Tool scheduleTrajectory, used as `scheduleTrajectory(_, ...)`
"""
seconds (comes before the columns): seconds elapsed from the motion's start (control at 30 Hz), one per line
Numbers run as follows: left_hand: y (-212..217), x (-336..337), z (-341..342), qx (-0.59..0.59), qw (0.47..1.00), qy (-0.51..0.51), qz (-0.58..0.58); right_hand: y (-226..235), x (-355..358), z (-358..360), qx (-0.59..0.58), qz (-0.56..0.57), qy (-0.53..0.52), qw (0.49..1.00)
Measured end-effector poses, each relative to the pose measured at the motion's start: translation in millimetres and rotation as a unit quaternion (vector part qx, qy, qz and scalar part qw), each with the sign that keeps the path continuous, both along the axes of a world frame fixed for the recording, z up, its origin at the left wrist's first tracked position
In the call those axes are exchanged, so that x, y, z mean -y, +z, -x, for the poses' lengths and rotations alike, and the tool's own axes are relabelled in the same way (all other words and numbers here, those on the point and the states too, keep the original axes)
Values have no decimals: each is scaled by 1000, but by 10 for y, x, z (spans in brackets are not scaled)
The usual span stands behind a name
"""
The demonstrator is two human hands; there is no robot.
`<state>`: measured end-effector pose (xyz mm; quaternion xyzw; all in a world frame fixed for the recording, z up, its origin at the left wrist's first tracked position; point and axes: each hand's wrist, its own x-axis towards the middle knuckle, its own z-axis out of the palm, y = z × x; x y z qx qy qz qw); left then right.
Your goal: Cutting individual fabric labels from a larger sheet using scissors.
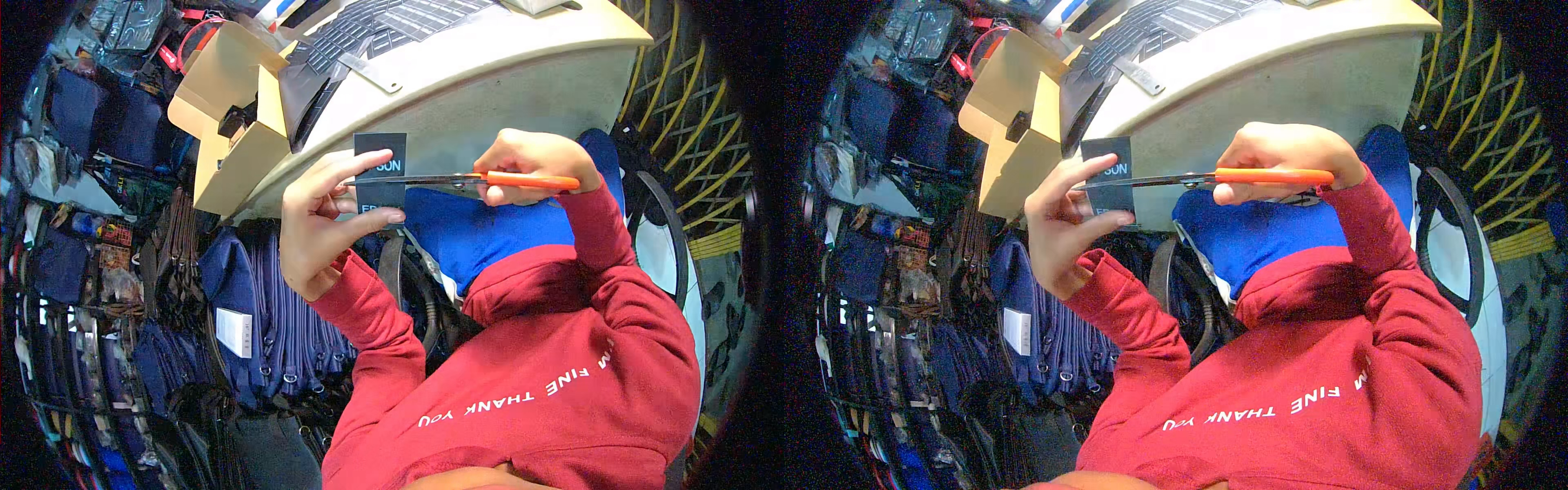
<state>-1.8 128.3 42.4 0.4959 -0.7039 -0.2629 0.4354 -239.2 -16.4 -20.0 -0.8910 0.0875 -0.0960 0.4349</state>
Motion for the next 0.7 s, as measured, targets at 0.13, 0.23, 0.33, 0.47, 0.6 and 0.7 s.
scheduleTrajectory(0.13, 6, -22, -9, 26, 1000, 2, 15, 7, -9, 4, -3, 9, 9, 1000)
scheduleTrajectory(0.23, 40, -42, 1, 45, 999, 20, 7, -56, -3, -5, 30, 19, 15, 999)
scheduleTrajectory(0.33, 61, -57, 8, 21, 1000, 14, 1, -25, -21, -25, 42, 35, 15, 998)
scheduleTrajectory(0.47, 17, -26, -23, 15, 1000, 16, 14, 28, -42, -31, 27, 40, 9, 999)
scheduleTrajectory(0.6, 59, -31, 0, 55, 998, 42, 5, 70, -74, -16, 6, 13, -27, 1000)
scheduleTrajectory(0.7, -21, 7, -36, 22, 999, 36, 3, 24, -69, -27, -21, 2, -42, 999)
